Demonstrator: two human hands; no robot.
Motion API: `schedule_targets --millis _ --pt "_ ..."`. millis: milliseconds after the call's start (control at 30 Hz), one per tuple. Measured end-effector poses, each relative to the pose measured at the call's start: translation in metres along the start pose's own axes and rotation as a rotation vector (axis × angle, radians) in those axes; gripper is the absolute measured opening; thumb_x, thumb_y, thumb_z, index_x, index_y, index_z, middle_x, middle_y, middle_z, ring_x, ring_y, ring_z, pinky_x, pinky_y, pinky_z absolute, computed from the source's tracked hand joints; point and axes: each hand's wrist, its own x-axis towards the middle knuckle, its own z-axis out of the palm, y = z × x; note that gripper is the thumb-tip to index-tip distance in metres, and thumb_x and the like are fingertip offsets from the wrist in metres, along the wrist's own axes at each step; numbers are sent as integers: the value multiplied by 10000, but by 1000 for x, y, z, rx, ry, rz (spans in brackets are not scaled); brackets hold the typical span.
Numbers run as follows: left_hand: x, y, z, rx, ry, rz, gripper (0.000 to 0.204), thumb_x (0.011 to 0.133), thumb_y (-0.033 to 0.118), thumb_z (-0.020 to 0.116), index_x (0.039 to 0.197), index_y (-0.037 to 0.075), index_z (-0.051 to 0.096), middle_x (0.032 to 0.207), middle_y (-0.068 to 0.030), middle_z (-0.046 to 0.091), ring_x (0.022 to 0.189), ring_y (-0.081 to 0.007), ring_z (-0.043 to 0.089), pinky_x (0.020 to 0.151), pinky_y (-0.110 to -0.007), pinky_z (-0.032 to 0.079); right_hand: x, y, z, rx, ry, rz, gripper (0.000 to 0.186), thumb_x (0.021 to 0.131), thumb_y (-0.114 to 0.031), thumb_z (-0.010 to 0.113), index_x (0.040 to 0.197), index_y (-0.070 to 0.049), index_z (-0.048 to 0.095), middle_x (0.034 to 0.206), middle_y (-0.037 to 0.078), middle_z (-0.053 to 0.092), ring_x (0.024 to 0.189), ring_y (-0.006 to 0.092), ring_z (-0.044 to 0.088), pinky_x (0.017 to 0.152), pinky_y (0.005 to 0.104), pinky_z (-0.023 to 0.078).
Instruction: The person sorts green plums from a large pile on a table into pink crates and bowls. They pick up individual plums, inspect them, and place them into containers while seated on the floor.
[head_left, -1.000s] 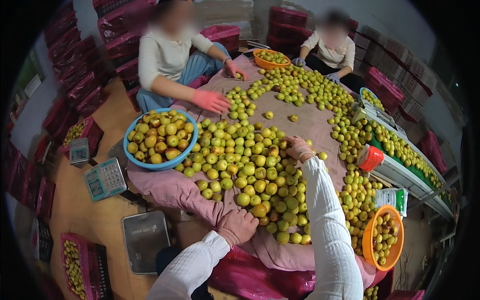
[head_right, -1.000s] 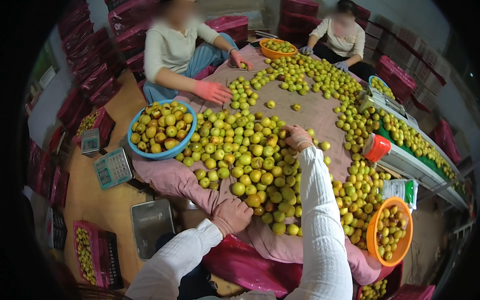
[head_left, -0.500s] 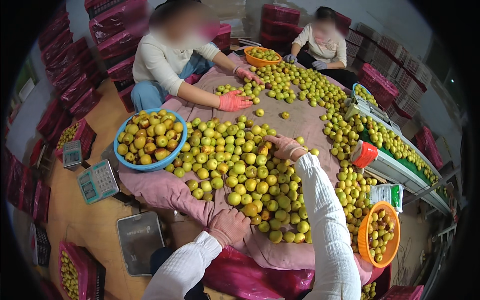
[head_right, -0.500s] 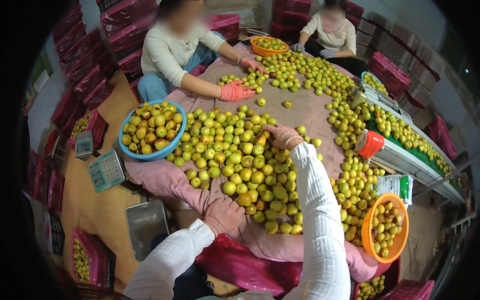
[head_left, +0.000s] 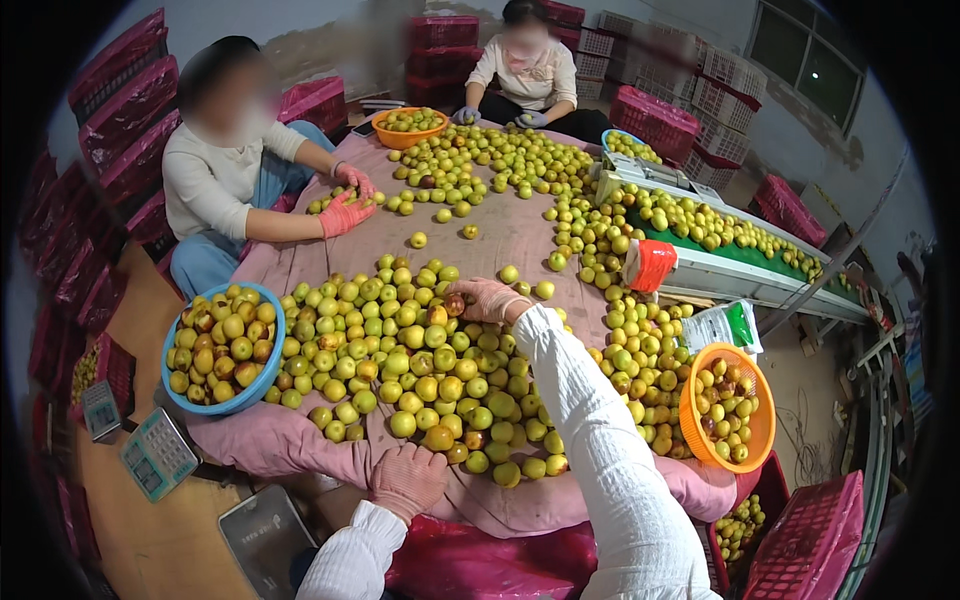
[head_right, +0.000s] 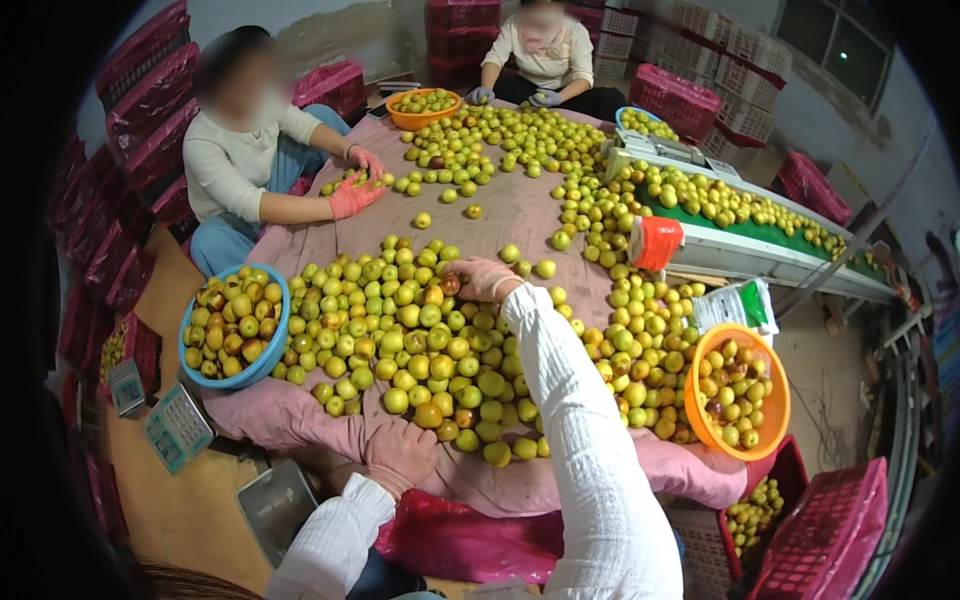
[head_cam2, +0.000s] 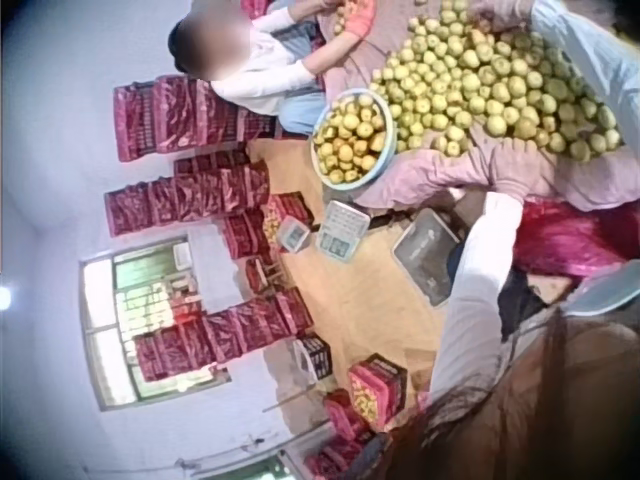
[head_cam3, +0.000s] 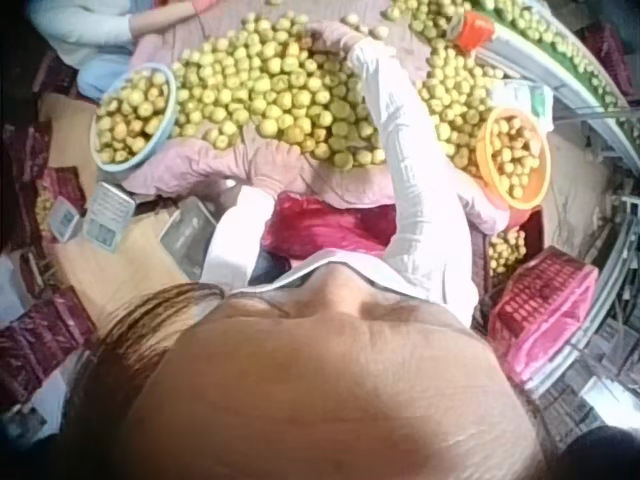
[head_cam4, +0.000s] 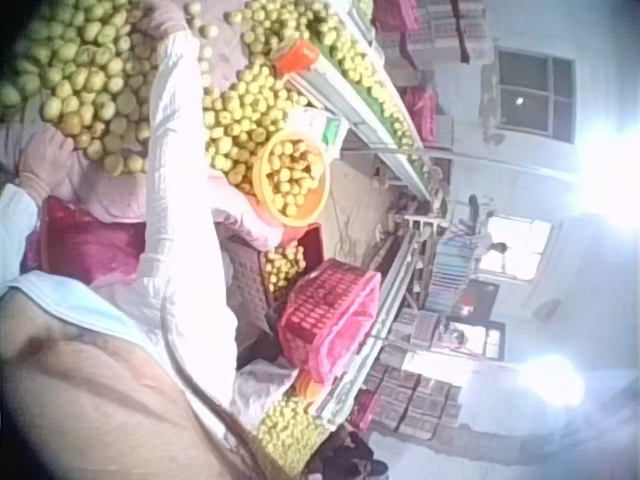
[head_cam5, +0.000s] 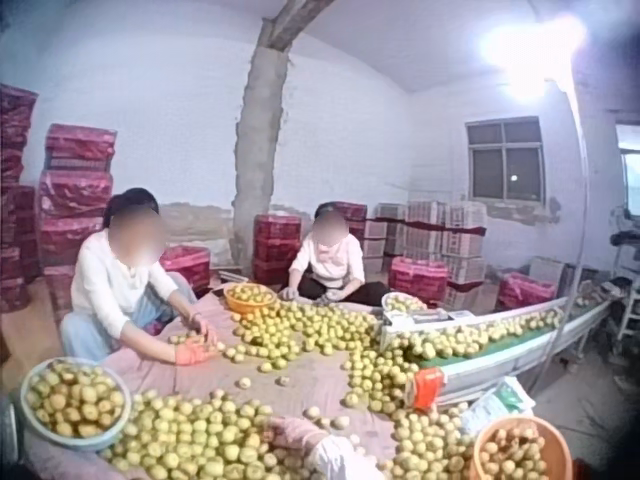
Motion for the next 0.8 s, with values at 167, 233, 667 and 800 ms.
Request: schedule_targets --millis 167,233,667,800 --pt "7 4 0 -19 -42 21 109 737 246 629 711 145 598 718 -56 611 685 -249 619 584 -428 470 -11 -1 -7 -170 -69 -45 629 802 -217 665 1380 -363 465 1354 131 482 1179 389 562 941 464 499" --pt "6 3 -3 -25 -60 19 114 740 246 630 716 138 600 720 -60 613 683 -250 618 588 -429 469 -13 -5 -2 -139 -51 -65 595 802 -224 681 1351 -352 492 1320 124 492 1160 385 568 943 453 498" --pt "3 2 6 -6 49 11 144 726 260 663 691 148 578 703 -55 573 678 -260 580 601 -437 437 -8 4 26 171 28 -48 558 756 -159 773 1265 -294 588 1335 105 456 1260 363 477 1007 425 464" --pt "6 4 8 -21 49 28 142 726 252 658 678 145 577 697 -59 577 677 -265 581 594 -438 439 -11 34 28 725 1 -36 600 747 -68 814 1287 -220 601 1193 63 606 1084 232 589 897 357 509"
